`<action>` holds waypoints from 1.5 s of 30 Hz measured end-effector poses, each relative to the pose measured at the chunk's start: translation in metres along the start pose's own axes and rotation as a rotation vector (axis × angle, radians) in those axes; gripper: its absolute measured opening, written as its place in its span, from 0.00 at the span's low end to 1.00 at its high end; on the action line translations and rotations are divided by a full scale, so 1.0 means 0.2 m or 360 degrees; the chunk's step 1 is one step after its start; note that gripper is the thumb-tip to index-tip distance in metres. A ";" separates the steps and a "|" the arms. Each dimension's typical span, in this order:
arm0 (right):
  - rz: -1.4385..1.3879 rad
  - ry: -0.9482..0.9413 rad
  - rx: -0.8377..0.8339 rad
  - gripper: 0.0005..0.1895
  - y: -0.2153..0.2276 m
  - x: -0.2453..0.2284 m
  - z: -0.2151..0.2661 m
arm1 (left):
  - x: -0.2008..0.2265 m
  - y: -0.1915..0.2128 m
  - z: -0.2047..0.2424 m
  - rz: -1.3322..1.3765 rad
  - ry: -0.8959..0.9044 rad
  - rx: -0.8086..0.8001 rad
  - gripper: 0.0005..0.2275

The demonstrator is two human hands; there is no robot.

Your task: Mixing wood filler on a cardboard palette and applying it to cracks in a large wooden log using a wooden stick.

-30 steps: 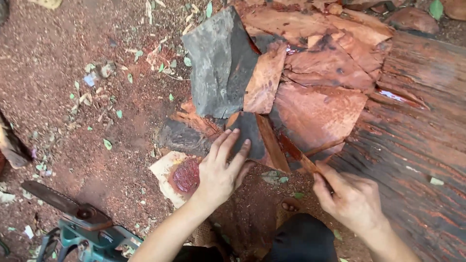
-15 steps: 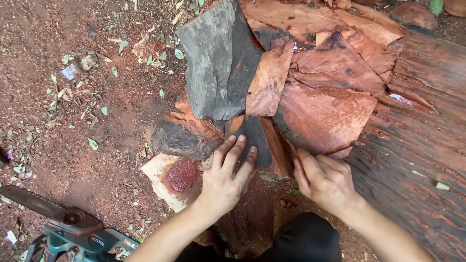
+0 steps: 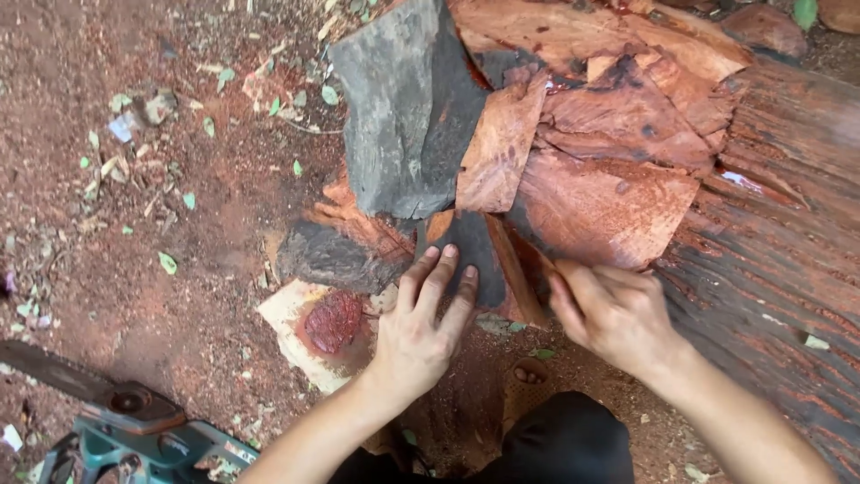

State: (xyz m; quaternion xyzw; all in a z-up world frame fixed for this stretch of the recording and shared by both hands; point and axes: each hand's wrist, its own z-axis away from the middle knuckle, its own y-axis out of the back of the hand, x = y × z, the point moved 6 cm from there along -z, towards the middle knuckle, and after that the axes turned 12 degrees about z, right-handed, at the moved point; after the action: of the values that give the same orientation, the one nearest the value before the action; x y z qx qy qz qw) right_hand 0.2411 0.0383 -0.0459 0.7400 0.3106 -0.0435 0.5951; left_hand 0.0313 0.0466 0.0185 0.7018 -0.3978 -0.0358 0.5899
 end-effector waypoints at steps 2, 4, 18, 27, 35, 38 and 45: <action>-0.0062 0.0008 -0.0001 0.07 -0.03 0.02 -0.06 | 0.00 -0.01 0.00 0.0002 0.0005 0.0003 0.11; -0.0188 -0.0031 -0.0110 0.10 -0.03 0.03 -0.13 | 0.01 -0.01 0.00 -0.0073 -0.0024 -0.0018 0.12; -0.0227 0.0148 -0.0361 0.23 0.07 0.02 -0.20 | -0.04 -0.05 0.01 -0.0073 -0.0024 -0.0084 0.15; -0.0182 0.0255 -0.0219 0.24 0.09 -0.09 -0.22 | -0.02 -0.02 0.01 -0.0139 -0.0098 -0.0073 0.14; -0.0131 0.0296 -0.0024 0.19 0.04 -0.03 0.06 | -0.03 -0.07 0.10 -0.0247 -0.0185 0.0000 0.13; -0.0072 0.0225 0.0061 0.17 0.12 -0.04 0.08 | -0.01 -0.05 0.08 -0.0241 -0.0207 0.0035 0.14; -0.0173 0.0190 0.0308 0.30 0.26 -0.01 0.14 | -0.01 -0.10 0.09 -0.0318 -0.0096 -0.0203 0.16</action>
State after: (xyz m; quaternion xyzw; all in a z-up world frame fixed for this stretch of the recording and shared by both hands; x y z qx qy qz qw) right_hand 0.2748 0.0064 -0.0100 0.7772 0.3794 -0.0614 0.4982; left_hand 0.0300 0.0333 -0.0053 0.6976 -0.3402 -0.1407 0.6147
